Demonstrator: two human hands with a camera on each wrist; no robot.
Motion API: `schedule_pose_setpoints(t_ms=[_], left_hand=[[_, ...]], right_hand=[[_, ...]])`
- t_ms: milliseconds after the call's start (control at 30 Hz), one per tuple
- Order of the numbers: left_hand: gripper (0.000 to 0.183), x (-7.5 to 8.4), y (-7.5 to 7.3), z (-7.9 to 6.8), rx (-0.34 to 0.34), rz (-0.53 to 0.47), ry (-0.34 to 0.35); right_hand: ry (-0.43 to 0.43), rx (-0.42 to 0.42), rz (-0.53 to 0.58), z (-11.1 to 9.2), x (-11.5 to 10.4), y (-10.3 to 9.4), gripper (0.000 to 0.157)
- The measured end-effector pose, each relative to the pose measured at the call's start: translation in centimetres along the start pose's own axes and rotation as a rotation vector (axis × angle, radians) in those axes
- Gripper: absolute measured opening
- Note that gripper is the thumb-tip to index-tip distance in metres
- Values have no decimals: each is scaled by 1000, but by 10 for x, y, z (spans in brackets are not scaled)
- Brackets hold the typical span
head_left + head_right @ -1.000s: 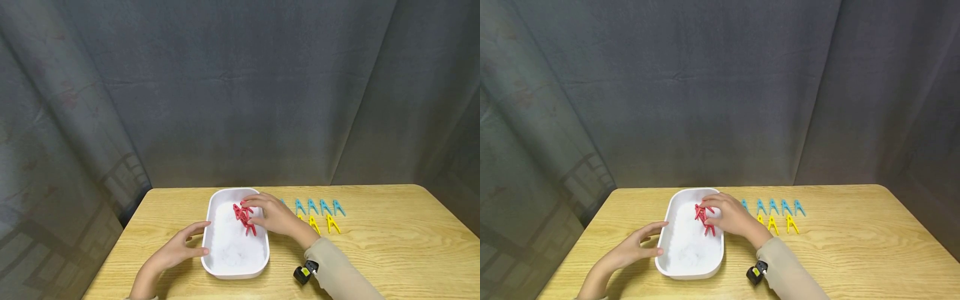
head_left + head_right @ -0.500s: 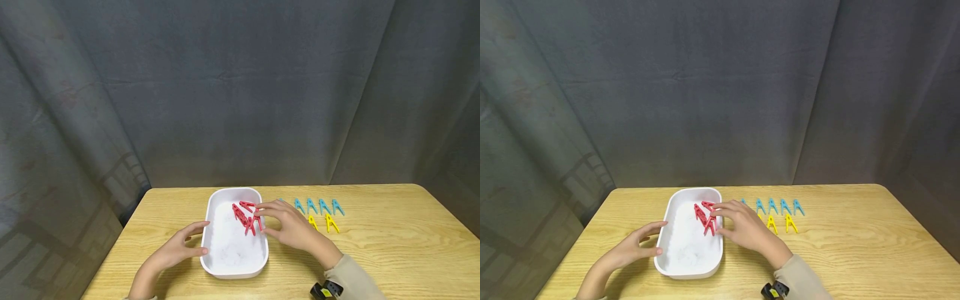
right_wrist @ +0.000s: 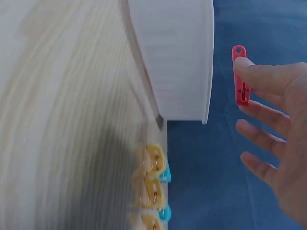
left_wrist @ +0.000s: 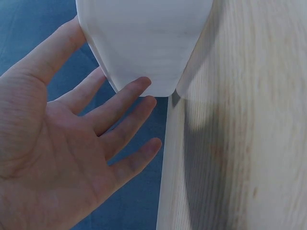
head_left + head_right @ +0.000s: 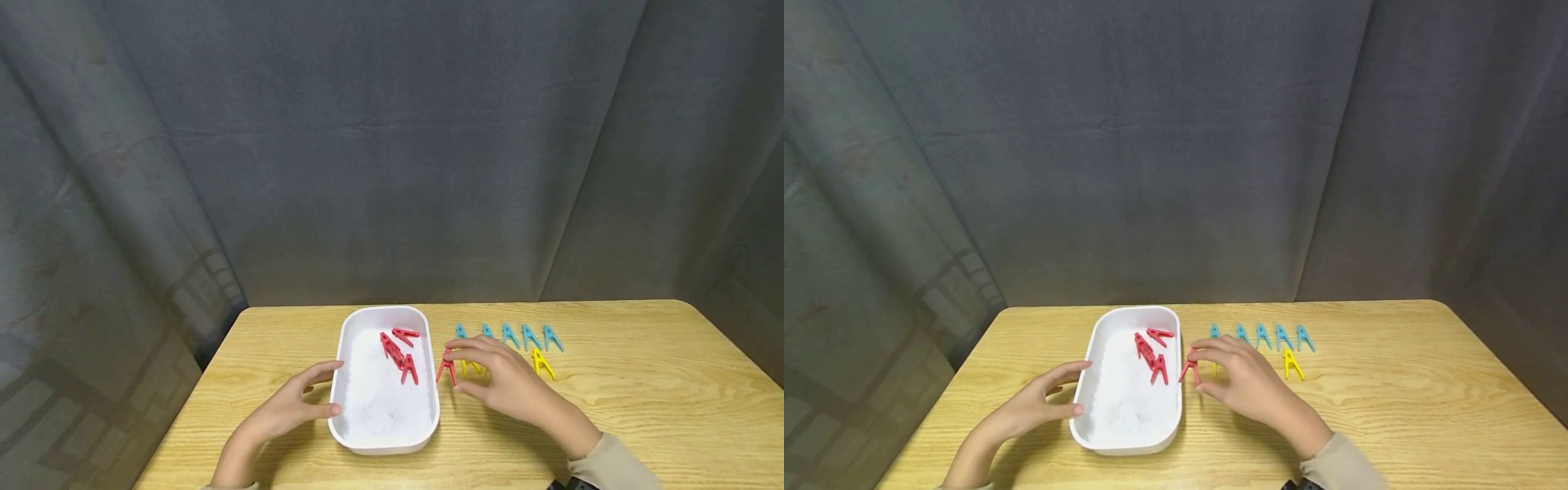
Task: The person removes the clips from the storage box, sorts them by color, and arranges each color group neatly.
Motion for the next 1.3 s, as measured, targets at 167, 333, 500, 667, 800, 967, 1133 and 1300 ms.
schedule_pose_setpoints(t_ms=[167,333,500,667,800,967,1133,1300], left_hand=[[66,0,0,0,4,0,-3],[66,-1,0,0,3,-5,-10],[66,-1,0,1,2,-9,-15],[66,-2,0,1,0,-7,-14],[66,-3,0,1,0,-6,-12],[66,-3,0,1,-4,-11,-16],[66,-2,0,0,-3,-14,-21],[66,-2,0,0,-1,-13,-22]], right_hand=[[4,4,-40,-12,9,-7,46],[-8,-9,-78,-22,15,-8,45],[9,-45,-82,-29,19,-5,45],[39,-87,-82,-36,25,1,43],[56,-124,-81,-41,32,5,44],[69,-194,-57,-44,39,10,45],[76,-249,-36,-44,42,16,45],[93,-279,-26,-40,44,20,44]])
Point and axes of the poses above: each hand's wrist, its own z-axis towards the middle knuckle, its own y-axis out of the palm, x = y × z, the point moved 7 cm from there along z, towards the middle knuckle, and after that the axes turned 5 degrees about x, right-handed, at the moved point
